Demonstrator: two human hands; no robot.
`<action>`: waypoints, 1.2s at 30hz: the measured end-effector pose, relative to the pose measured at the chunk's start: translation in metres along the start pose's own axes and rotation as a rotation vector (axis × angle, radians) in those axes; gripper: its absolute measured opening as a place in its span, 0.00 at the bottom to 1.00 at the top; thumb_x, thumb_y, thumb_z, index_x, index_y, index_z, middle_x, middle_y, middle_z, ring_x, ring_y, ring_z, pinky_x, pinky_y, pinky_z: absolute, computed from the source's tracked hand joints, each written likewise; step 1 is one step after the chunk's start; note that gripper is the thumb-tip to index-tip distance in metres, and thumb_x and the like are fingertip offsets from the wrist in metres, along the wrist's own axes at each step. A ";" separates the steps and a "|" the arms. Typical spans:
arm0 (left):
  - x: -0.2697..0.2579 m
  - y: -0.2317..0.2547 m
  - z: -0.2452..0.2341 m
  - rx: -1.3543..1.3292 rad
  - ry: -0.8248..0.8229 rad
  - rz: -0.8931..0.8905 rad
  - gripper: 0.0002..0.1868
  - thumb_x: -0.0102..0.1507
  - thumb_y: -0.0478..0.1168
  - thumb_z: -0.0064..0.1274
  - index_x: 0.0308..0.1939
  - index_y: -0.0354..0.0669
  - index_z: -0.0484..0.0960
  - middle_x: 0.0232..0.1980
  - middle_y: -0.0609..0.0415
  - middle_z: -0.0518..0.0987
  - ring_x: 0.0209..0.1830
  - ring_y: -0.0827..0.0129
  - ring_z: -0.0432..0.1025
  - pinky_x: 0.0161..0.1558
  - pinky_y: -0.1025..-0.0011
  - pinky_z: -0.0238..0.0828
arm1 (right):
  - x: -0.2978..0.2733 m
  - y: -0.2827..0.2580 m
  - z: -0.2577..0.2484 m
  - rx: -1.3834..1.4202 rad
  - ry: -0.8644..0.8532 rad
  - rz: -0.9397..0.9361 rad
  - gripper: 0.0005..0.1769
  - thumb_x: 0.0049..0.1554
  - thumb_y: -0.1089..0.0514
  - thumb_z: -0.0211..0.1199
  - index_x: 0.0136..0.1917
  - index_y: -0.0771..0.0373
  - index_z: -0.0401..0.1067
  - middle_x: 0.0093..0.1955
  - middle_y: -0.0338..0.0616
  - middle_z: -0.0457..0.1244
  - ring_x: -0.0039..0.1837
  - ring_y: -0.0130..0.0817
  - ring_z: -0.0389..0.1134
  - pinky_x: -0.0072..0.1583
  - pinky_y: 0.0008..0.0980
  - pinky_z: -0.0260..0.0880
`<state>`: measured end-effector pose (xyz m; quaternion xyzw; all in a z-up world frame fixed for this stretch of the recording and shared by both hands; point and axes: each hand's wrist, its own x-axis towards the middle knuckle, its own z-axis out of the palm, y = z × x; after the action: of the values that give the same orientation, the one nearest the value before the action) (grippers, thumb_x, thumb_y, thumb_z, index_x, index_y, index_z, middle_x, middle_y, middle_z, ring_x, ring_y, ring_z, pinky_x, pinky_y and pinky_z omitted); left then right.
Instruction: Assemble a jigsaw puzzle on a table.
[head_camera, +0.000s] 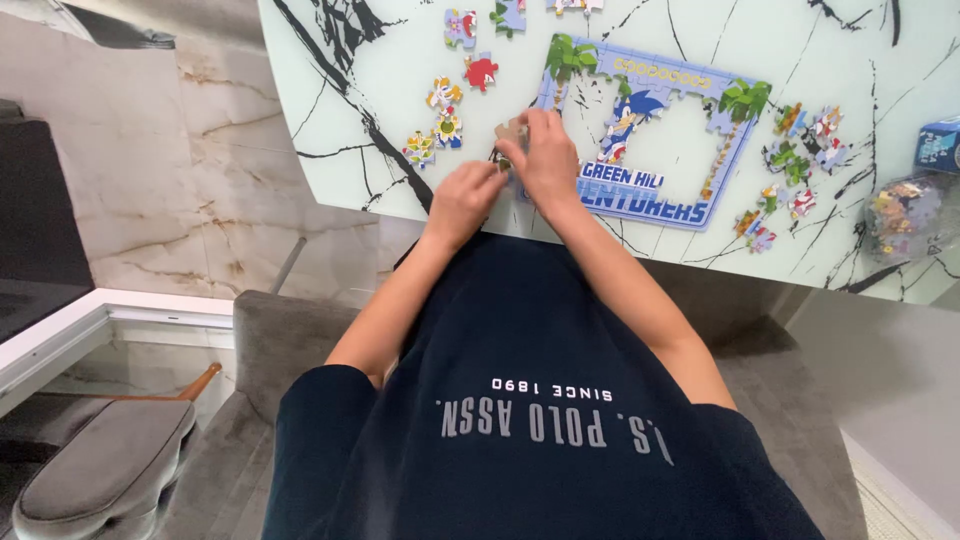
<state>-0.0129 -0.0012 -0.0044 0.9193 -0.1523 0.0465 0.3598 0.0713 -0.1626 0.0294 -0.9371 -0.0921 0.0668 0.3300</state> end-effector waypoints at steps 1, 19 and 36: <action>-0.004 -0.001 0.001 0.000 0.000 0.000 0.11 0.64 0.34 0.59 0.50 0.44 0.85 0.52 0.54 0.79 0.53 0.60 0.75 0.53 0.62 0.74 | 0.005 0.001 0.005 0.000 0.000 0.000 0.25 0.51 0.55 0.79 0.54 0.64 0.69 0.49 0.52 0.65 0.46 0.50 0.70 0.47 0.46 0.71; -0.022 -0.020 0.009 0.231 -0.003 0.073 0.10 0.65 0.34 0.54 0.50 0.39 0.84 0.62 0.51 0.77 0.62 0.61 0.73 0.60 0.64 0.72 | 0.033 -0.009 0.037 0.121 -0.077 0.071 0.31 0.50 0.49 0.82 0.47 0.65 0.61 0.37 0.51 0.64 0.39 0.51 0.69 0.43 0.48 0.69; -0.020 -0.017 0.011 0.232 0.089 0.100 0.13 0.63 0.33 0.54 0.51 0.39 0.85 0.63 0.50 0.78 0.66 0.59 0.72 0.64 0.65 0.71 | 0.038 -0.001 0.020 -0.014 -0.220 -0.125 0.27 0.44 0.62 0.78 0.53 0.61 0.66 0.48 0.52 0.64 0.49 0.53 0.69 0.49 0.49 0.68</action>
<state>-0.0272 0.0076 -0.0273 0.9431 -0.1753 0.1225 0.2546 0.1049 -0.1411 0.0123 -0.9189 -0.1865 0.1480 0.3146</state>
